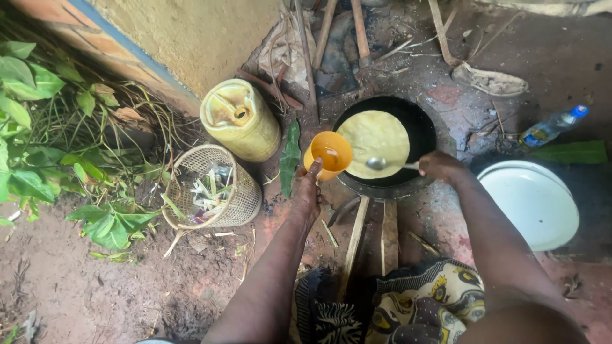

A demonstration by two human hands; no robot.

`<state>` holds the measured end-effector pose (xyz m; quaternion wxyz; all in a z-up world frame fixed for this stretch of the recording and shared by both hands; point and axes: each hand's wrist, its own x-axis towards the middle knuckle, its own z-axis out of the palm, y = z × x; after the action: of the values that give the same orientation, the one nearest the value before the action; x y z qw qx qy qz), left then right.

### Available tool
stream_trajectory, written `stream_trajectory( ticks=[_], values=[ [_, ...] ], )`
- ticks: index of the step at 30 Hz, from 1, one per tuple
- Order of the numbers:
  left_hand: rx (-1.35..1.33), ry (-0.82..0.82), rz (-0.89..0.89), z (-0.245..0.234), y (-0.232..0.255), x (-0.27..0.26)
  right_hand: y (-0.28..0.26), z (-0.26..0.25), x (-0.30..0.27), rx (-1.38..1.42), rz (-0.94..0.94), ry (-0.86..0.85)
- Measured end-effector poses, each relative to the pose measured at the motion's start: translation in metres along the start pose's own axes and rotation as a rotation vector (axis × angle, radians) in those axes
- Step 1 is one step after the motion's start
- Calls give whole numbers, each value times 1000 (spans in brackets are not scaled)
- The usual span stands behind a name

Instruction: The person cooks a flatbread on a pan over a wood fire. They pour oil from a cup onto the bread using a spoon, then rub the surface with a small cloth or paper. The person sits on the ground during the task.

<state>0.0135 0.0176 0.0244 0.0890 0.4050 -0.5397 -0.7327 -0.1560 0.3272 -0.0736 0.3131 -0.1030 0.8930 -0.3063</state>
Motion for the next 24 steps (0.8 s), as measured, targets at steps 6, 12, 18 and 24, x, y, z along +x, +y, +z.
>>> stream_trajectory(
  ticks=[6, 12, 18, 24],
  values=[
    [9, 42, -6, -1, -2, 3, -2, -15, 7, -177, -11, 24],
    [43, 30, -61, -5, 5, 8, -125, -82, -87, -191, 219, 110],
    [182, -65, -8, -2, 1, 5, -180, -76, -140, -29, 58, 155],
    [351, 20, 266, 4, -33, 28, -130, -9, -55, -378, -230, 202]
  ],
)
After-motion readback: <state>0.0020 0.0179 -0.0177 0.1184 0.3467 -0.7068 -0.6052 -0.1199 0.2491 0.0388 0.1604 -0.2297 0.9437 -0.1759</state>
